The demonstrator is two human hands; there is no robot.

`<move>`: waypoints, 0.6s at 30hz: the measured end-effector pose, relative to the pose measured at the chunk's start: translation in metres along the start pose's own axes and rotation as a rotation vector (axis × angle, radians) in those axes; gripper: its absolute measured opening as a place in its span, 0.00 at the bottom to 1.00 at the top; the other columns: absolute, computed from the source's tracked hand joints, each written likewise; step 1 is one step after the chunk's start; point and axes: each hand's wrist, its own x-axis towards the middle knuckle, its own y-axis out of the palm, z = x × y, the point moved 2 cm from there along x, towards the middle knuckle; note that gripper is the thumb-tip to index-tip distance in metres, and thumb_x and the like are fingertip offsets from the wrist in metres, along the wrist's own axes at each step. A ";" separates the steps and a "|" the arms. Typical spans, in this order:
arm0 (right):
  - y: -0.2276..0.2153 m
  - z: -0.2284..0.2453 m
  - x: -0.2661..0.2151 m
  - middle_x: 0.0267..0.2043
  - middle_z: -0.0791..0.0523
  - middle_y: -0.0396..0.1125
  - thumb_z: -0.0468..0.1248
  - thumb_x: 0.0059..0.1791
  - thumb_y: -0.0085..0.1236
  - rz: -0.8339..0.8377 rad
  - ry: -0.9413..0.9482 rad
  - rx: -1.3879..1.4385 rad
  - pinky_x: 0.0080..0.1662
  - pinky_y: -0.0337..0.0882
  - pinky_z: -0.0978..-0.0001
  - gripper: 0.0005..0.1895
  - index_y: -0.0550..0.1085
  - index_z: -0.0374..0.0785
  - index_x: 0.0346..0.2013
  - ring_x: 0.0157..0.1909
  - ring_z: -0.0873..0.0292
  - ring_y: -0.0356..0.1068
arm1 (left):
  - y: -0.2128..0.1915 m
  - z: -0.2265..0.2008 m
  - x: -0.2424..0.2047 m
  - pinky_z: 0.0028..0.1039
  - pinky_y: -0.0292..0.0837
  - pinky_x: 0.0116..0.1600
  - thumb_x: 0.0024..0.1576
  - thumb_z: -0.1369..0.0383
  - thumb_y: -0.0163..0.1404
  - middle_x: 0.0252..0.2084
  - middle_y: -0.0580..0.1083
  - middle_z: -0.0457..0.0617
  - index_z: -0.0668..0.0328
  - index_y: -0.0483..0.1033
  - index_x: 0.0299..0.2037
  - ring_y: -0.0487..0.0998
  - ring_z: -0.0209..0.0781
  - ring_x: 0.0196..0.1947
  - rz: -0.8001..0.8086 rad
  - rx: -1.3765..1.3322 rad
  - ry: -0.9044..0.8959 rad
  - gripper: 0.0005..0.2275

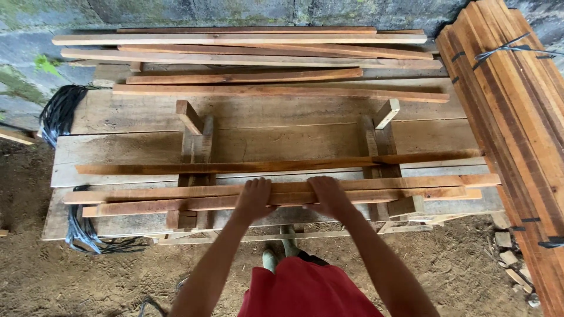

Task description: The person is selecting, aligning, and stacking thin wooden strips on a jig on a workbench.

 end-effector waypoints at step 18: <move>0.003 -0.120 -0.063 0.45 0.56 0.70 0.57 0.28 0.76 0.030 0.168 -0.283 0.57 0.68 0.58 0.44 0.70 0.47 0.53 0.52 0.54 0.72 | -0.036 0.094 -0.062 0.35 0.75 0.52 0.26 0.45 0.69 0.37 0.72 0.45 0.49 0.68 0.42 0.79 0.44 0.42 0.031 0.180 -0.033 0.36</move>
